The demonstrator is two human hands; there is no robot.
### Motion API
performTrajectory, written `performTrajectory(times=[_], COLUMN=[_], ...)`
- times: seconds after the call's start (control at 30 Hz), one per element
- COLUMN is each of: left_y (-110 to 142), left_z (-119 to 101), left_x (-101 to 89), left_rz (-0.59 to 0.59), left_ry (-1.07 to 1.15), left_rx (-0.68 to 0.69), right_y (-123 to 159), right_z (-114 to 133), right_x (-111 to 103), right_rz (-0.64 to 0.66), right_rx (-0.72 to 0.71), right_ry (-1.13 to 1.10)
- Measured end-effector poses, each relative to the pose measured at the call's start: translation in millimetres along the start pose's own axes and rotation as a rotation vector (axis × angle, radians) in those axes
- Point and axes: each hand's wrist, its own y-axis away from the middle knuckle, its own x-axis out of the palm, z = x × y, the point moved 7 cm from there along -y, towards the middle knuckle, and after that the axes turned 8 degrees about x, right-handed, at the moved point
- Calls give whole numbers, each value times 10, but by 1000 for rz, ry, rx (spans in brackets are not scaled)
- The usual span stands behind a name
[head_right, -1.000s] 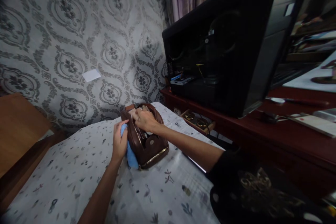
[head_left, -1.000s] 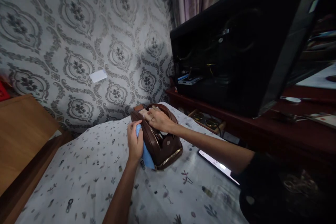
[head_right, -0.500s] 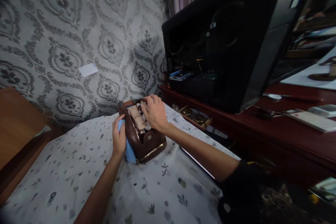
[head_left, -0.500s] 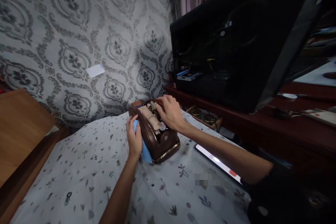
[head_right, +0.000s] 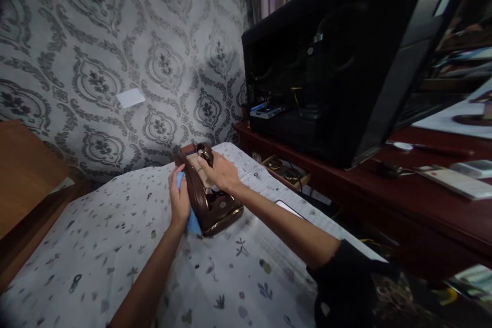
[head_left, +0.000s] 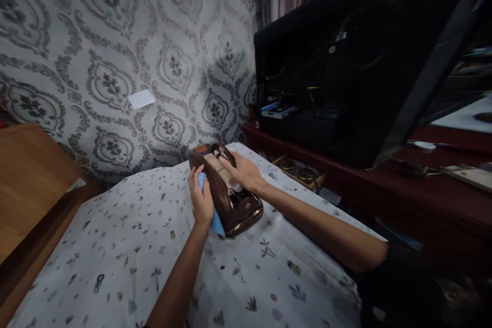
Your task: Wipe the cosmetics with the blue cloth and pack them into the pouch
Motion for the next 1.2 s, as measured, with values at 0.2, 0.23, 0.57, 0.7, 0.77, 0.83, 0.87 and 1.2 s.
performTrajectory(times=[0.2, 0.23, 0.57, 0.7, 0.77, 0.83, 0.87, 1.2], left_y=[7, 5, -540, -810, -865, -877, -879, -917], left_z=[11, 13, -210, -193, -190, -185, -179, -137], left_x=[-14, -19, 217, 502, 645, 758, 796, 882], left_rz=[0, -2, 318, 588, 716, 826, 863, 913], left_ry=[-11, -23, -240, -387, -438, -465, -475, -551], left_rx=[9, 12, 313, 314, 325, 330, 325, 291], right_y=[10, 11, -168, -206, -212, -213, -212, -193], right_z=[-20, -29, -290, -314, -329, -342, -346, -339], right_x=[-1, 2, 14, 15, -21, -62, -78, -104], right_rz=[21, 23, -102, -116, -153, -198, -217, -287], right_rx=[-21, -35, -15, -18, -7, -1, -2, -55], right_ry=[3, 2, -207, -202, -202, -206, -210, -249])
